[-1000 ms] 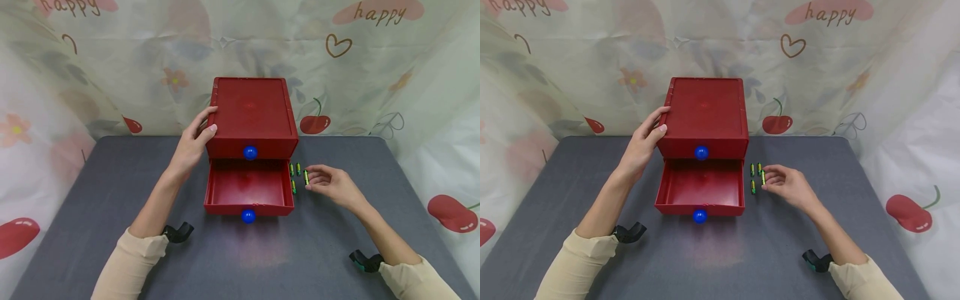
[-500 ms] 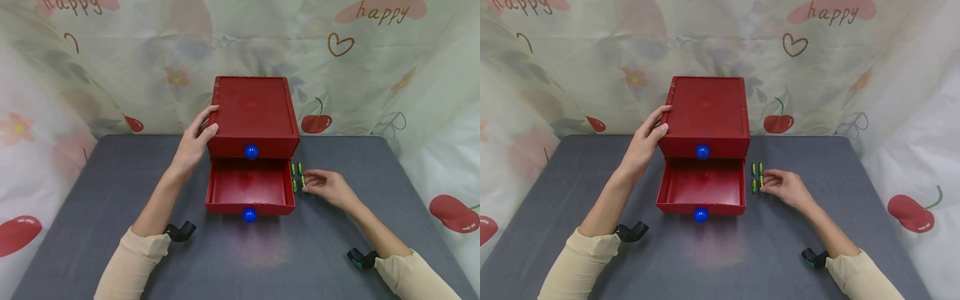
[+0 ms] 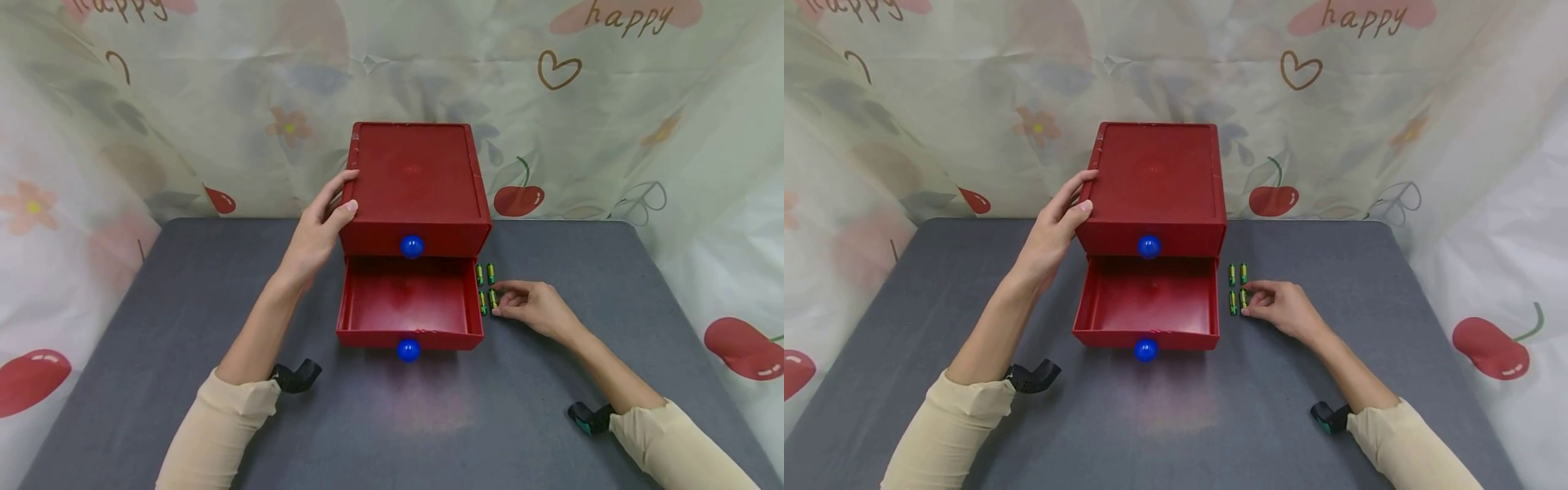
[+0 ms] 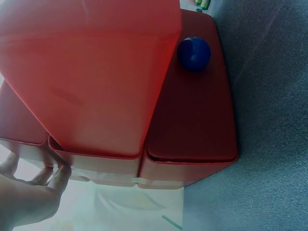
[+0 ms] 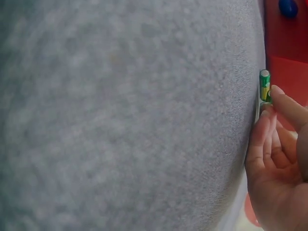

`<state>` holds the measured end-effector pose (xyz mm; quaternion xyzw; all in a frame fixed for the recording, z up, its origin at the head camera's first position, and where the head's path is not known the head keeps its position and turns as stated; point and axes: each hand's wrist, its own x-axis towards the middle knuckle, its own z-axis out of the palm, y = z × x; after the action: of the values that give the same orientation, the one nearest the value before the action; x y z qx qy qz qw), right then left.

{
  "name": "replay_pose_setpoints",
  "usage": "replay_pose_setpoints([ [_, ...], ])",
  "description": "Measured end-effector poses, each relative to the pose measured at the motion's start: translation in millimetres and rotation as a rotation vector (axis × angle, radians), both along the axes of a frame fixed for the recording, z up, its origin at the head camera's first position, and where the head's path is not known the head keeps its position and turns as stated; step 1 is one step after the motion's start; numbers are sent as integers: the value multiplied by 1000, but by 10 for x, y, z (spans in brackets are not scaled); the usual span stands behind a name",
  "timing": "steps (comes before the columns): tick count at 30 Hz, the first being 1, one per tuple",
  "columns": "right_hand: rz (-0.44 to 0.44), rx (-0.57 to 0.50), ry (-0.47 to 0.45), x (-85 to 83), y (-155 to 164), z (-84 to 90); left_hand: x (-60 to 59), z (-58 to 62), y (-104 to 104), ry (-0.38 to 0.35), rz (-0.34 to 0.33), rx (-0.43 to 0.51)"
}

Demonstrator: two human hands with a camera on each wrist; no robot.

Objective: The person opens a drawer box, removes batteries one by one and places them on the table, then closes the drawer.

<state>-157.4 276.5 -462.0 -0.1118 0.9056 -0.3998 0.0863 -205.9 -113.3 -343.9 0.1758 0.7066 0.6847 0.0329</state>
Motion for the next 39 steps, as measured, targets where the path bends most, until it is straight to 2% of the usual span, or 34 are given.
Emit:
replay_pose_setpoints([
  [10,-5,28,0,-16,4,-39,15,15,13,1,-1,0],
  [18,-20,12,-23,-4,-1,-52,9,8,10,5,-5,5],
  [30,-18,-57,-18,0,65,-54,12,3,-3,4,-1,-11],
  [39,-18,-138,-15,122,89,-31,14,16,10,9,-7,7],
])
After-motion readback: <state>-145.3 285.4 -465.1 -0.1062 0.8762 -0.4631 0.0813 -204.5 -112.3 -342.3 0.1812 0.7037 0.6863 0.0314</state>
